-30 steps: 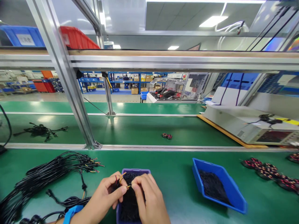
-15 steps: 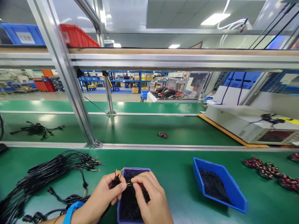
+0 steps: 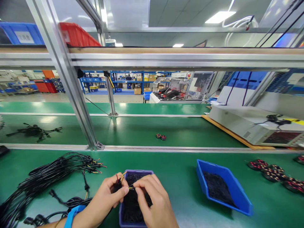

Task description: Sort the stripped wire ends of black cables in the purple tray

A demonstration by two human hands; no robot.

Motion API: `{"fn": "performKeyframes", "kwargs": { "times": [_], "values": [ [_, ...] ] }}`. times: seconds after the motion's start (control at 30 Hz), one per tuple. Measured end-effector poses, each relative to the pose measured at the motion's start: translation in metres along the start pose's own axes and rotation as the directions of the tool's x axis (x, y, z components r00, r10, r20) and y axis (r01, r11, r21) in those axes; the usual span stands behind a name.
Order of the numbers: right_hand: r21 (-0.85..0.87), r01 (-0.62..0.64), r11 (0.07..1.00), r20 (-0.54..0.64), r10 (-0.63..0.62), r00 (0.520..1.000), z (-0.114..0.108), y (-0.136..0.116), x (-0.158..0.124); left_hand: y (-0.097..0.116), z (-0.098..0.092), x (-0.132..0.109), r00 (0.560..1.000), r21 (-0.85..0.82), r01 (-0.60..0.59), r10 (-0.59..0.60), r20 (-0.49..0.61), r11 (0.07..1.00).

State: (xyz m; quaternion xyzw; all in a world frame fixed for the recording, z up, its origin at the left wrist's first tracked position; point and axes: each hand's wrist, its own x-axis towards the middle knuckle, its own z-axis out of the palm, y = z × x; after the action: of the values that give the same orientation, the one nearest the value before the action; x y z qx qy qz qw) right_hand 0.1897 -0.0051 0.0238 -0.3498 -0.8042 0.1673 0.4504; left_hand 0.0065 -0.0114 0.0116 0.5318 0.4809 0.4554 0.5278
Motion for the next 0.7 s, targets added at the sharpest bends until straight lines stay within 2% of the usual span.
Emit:
{"fn": "performKeyframes", "kwargs": {
  "times": [0.17, 0.37, 0.57, 0.7],
  "values": [
    [-0.006, 0.034, 0.999, -0.015, -0.034, 0.999, -0.001, 0.0, 0.002, 0.001, 0.0, 0.001, 1.0, 0.034, -0.03, 0.03, -0.001, 0.999],
    [-0.001, 0.051, 0.999, 0.005, -0.051, 0.999, 0.003, -0.001, 0.002, -0.009, -0.002, 0.001, 0.995, 0.086, -0.099, 0.099, -0.003, 0.991],
    [0.108, 0.033, 0.994, 0.056, -0.039, 0.998, 0.0, 0.004, -0.001, -0.007, -0.003, 0.0, 0.998, -0.065, 0.016, -0.012, 0.06, 0.998],
    [0.217, -0.125, 0.968, 0.035, 0.12, 0.992, -0.001, 0.006, 0.001, -0.002, -0.004, -0.002, 0.991, -0.128, 0.085, -0.07, 0.118, 0.988]
  ]
}}
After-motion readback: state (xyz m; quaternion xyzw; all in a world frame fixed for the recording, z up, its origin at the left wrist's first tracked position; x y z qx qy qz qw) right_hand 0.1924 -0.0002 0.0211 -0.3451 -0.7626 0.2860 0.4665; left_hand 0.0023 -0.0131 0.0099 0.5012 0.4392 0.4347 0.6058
